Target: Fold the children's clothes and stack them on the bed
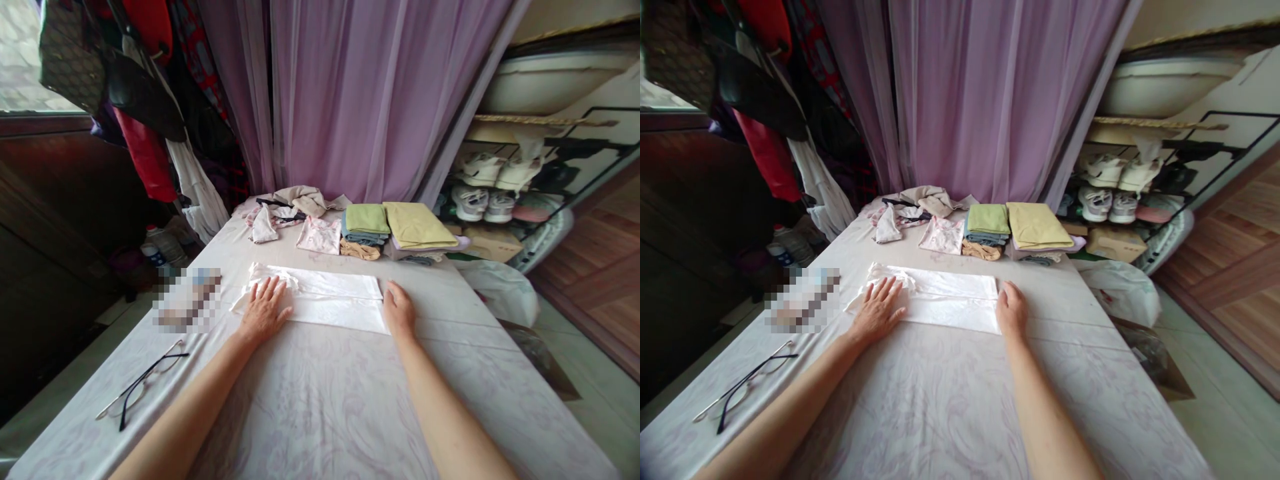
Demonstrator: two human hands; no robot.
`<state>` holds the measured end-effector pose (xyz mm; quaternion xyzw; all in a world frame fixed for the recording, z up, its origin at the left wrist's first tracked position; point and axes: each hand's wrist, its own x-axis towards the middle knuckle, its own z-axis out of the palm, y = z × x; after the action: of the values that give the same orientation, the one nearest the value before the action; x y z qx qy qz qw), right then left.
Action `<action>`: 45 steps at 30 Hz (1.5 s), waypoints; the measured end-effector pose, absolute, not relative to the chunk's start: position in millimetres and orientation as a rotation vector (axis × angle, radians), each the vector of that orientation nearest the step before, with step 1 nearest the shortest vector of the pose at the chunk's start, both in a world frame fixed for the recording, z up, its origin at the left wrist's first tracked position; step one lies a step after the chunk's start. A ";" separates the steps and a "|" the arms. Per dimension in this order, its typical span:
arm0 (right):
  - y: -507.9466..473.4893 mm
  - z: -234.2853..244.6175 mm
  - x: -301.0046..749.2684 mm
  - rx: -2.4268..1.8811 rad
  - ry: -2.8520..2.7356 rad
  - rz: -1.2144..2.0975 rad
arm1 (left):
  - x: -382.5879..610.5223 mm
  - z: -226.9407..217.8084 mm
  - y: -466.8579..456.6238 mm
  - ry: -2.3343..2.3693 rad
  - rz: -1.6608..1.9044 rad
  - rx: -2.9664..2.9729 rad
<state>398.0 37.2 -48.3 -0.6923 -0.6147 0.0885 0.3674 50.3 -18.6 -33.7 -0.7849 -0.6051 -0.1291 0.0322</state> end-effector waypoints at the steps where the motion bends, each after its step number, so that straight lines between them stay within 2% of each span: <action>1: 35.3 -50.4 403.0 -1.769 -1.487 0.256 | 58.0 -33.2 -20.4 -1.820 -0.426 -2.430; 7: 24.0 -62.4 417.7 -1.541 -1.066 0.494 | 129.3 -24.0 -21.8 -1.555 -0.357 -2.711; 13: 19.8 -58.9 422.8 -1.270 -0.786 0.784 | 180.9 -15.6 -9.4 -1.694 -0.163 -2.844; 17: 19.7 -51.8 421.1 -1.226 -0.725 0.824 | 198.4 -15.6 -12.1 -1.757 -0.161 -2.848; 28: 20.6 -42.5 425.3 -1.131 -0.587 0.938 | 255.5 -15.3 -8.9 -1.556 -0.297 -2.889; 45: 23.4 -36.0 439.9 -0.982 -0.492 1.149 | 259.2 -18.8 -11.7 -1.591 -0.370 -2.880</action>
<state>439.9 23.4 -36.0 -0.4410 -0.2211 0.5157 0.7005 259.2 -11.7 -18.8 -0.8667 -0.4788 -0.1112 -0.0847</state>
